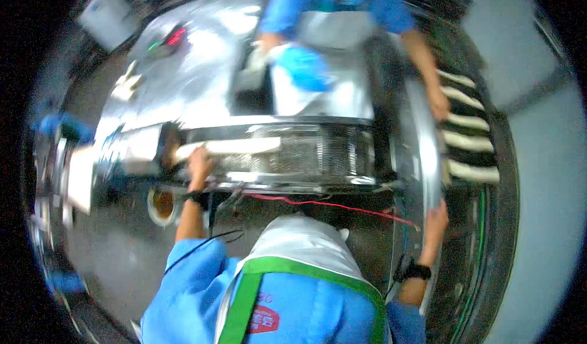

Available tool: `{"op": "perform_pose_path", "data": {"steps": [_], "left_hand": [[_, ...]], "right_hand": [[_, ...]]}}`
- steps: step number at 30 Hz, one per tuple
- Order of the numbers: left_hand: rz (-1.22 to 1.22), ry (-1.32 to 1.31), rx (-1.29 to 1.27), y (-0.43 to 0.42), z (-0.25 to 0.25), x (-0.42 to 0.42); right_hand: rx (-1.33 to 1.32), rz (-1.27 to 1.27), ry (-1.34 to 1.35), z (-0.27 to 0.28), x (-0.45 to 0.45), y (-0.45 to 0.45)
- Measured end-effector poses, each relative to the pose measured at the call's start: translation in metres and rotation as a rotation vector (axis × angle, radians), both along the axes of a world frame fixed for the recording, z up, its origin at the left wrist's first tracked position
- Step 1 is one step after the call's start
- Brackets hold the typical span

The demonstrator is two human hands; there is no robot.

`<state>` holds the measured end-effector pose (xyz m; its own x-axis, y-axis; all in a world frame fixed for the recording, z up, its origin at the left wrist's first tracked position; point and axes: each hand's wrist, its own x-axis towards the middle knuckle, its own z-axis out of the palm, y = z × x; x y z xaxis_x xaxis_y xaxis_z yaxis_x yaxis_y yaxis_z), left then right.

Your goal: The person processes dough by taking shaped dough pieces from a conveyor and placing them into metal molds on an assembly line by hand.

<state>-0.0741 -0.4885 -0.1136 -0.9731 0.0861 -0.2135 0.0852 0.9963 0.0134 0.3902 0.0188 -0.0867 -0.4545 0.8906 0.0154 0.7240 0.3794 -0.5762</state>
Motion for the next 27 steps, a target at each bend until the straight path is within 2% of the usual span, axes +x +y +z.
{"op": "perform_pose_path", "data": {"steps": [1, 2, 3, 4, 5, 7, 8, 9, 10, 11, 12, 13, 20, 24, 27], "left_hand": [[-0.195, 0.101, -0.008, -0.014, -0.012, -0.017], [-0.387, 0.219, -0.035, -0.027, -0.026, -0.037], [-0.628, 0.139, -0.478, -0.013, -0.008, -0.048], [-0.612, 0.206, 0.049, -0.052, -0.06, -0.089], [-0.647, 0.224, 0.122, -0.053, -0.079, -0.117], [-0.722, 0.257, 0.261, -0.052, -0.116, -0.167], [-0.467, 0.053, 0.08, -0.003, -0.037, -0.122], [-0.669, 0.162, 0.284, -0.034, -0.095, -0.176], [-0.581, 0.125, 0.1, 0.0, -0.076, -0.17], [-0.56, 0.115, 0.017, 0.021, -0.063, -0.158], [-0.565, 0.111, -0.033, 0.039, -0.059, -0.154], [-0.582, 0.108, -0.066, 0.056, -0.057, -0.156], [-0.693, 0.105, -0.218, 0.127, -0.055, -0.149], [-0.748, 0.122, -0.261, 0.147, -0.053, -0.147], [-0.784, 0.167, -0.295, 0.145, -0.054, -0.138]], "right_hand": [[0.151, 0.052, 0.029, -0.032, 0.001, 0.008], [0.263, 0.066, -0.05, -0.019, -0.01, -0.011], [0.0, -0.079, -0.16, -0.014, -0.025, -0.016], [-0.032, -0.119, 0.007, -0.023, -0.04, -0.018], [-0.155, -0.152, 0.109, 0.014, -0.059, -0.035], [0.08, -0.069, -0.072, -0.002, -0.072, -0.018], [0.041, -0.039, 0.006, -0.01, -0.079, -0.013], [0.093, -0.024, -0.08, -0.021, -0.082, -0.007], [0.003, -0.037, -0.083, -0.013, -0.075, -0.005], [-0.061, -0.039, 0.002, -0.008, -0.075, -0.009], [-0.125, -0.069, -0.118, 0.01, -0.075, -0.016], [-0.148, -0.057, -0.113, 0.01, -0.071, -0.02], [-0.198, -0.012, -0.136, 0.015, -0.054, -0.033], [-0.188, -0.052, -0.086, 0.017, -0.055, -0.032], [-0.196, 0.031, -0.108, 0.018, -0.058, -0.033]]}}
